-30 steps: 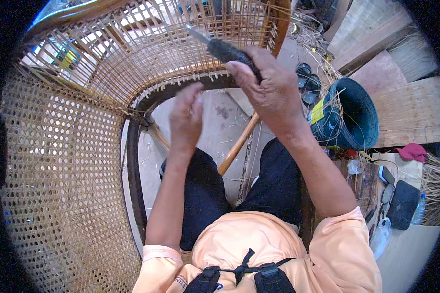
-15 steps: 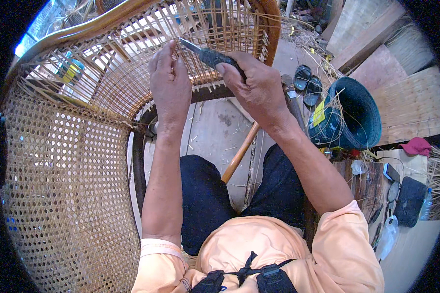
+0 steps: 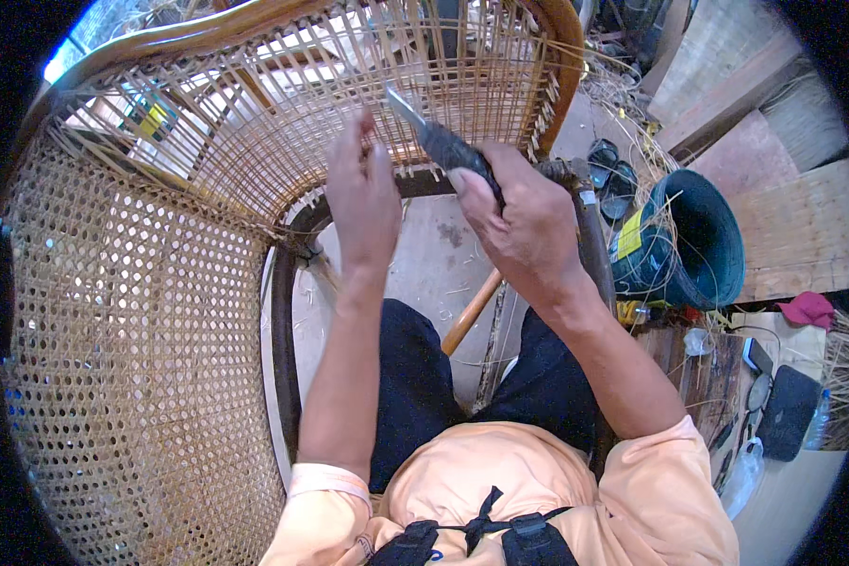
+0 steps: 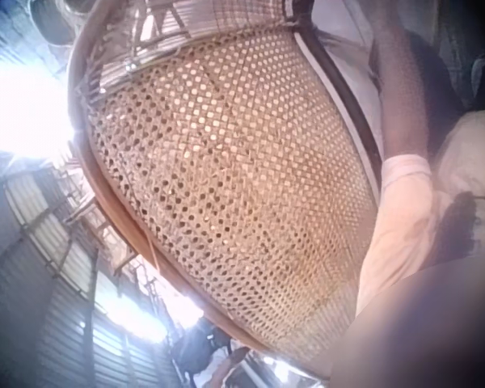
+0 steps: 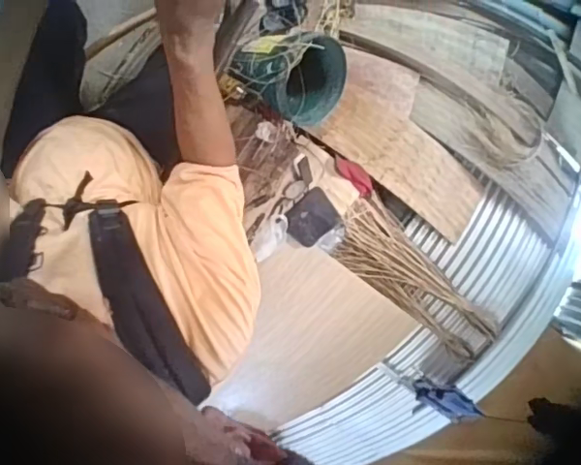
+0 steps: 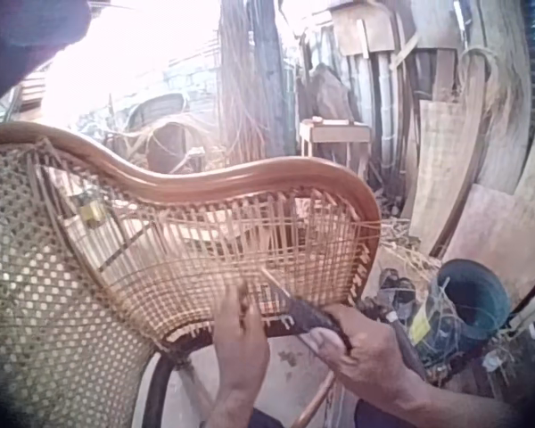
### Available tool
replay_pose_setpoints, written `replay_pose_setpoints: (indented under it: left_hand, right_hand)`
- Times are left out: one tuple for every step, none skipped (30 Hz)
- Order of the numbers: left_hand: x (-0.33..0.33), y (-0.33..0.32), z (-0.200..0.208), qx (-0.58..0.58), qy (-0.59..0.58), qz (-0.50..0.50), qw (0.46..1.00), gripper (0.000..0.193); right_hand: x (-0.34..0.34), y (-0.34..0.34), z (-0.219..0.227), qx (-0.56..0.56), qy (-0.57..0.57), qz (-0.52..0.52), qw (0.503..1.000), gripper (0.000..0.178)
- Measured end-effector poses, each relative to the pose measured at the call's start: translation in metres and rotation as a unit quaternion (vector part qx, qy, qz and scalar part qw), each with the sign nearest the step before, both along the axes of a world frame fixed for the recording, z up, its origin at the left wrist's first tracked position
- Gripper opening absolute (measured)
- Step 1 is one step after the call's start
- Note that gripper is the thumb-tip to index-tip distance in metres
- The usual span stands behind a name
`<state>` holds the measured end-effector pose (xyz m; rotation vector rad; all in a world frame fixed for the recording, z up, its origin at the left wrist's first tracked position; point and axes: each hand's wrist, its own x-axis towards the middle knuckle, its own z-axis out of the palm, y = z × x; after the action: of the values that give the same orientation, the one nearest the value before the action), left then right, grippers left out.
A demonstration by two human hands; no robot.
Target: The person trims rattan strands on a chair frame using a knife, hammer, and shears, applies adhesive using a swab, weaves rattan strips into the backrest by hand, and trims the strips with a knife.
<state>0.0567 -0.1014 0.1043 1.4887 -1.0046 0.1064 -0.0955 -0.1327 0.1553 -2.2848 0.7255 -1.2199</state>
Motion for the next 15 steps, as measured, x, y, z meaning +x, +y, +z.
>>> replay_pose_setpoints:
  left_hand:
    - [-0.007,0.007,-0.013,0.013,0.033,0.005,0.999,0.027]
    - [-0.015,0.013,-0.028,0.016,0.068,-0.020,0.997,0.027]
    - [-0.022,0.019,-0.043,0.044,0.123,-0.045,0.990,0.027]
    - [-0.026,0.024,-0.057,0.019,0.106,-0.048,0.993,0.027]
    - [-0.029,0.027,-0.068,0.061,0.150,-0.063,0.985,0.027]
    - [-0.030,0.030,-0.078,0.137,0.220,-0.079,0.963,0.026]
    - [-0.031,0.033,-0.084,0.102,0.193,-0.075,0.973,0.026]
    - [-0.030,0.035,-0.086,0.108,0.243,-0.095,0.959,0.025]
    - [-0.029,0.036,-0.086,0.080,0.272,-0.124,0.951,0.024]
    - [-0.027,0.035,-0.081,0.115,0.291,-0.118,0.943,0.024]
    - [-0.024,0.034,-0.074,0.101,0.163,-0.065,0.979,0.022]
    - [-0.022,0.034,-0.064,0.122,0.055,-0.016,0.991,0.020]
    - [-0.016,0.030,-0.052,0.059,-0.071,0.028,0.995,0.018]
    - [-0.006,0.023,-0.039,0.024,-0.177,0.061,0.982,0.016]
    - [0.005,0.016,-0.025,0.040,-0.244,0.110,0.963,0.017]
  right_hand:
    - [-0.001,0.000,-0.001,-0.038,-0.017,-0.007,0.999,0.019]
    - [-0.002,0.001,-0.002,0.019,0.028,-0.019,0.999,0.020]
    - [-0.002,0.000,-0.004,0.012,0.022,-0.016,1.000,0.020]
    - [0.000,-0.001,-0.005,0.029,0.017,-0.013,0.999,0.020]
    - [0.001,-0.003,-0.007,0.044,0.013,-0.012,0.999,0.020]
    - [0.002,-0.003,-0.008,0.044,0.013,-0.007,0.999,0.020]
    - [0.002,-0.004,-0.009,0.041,0.010,-0.007,0.999,0.020]
    - [0.002,-0.004,-0.009,0.035,0.001,-0.012,0.999,0.020]
    - [0.003,-0.005,-0.009,0.037,0.003,-0.008,0.999,0.020]
    - [0.003,-0.005,-0.010,0.026,-0.011,-0.009,1.000,0.019]
    - [0.002,-0.006,-0.009,0.013,-0.024,-0.007,1.000,0.019]
    - [0.002,-0.007,-0.009,0.016,-0.022,-0.011,1.000,0.019]
    - [0.002,-0.008,-0.008,0.001,-0.018,-0.012,1.000,0.019]
    - [0.002,-0.010,-0.007,-0.011,-0.009,-0.022,1.000,0.019]
    - [0.002,-0.012,-0.006,-0.012,-0.007,-0.016,1.000,0.019]
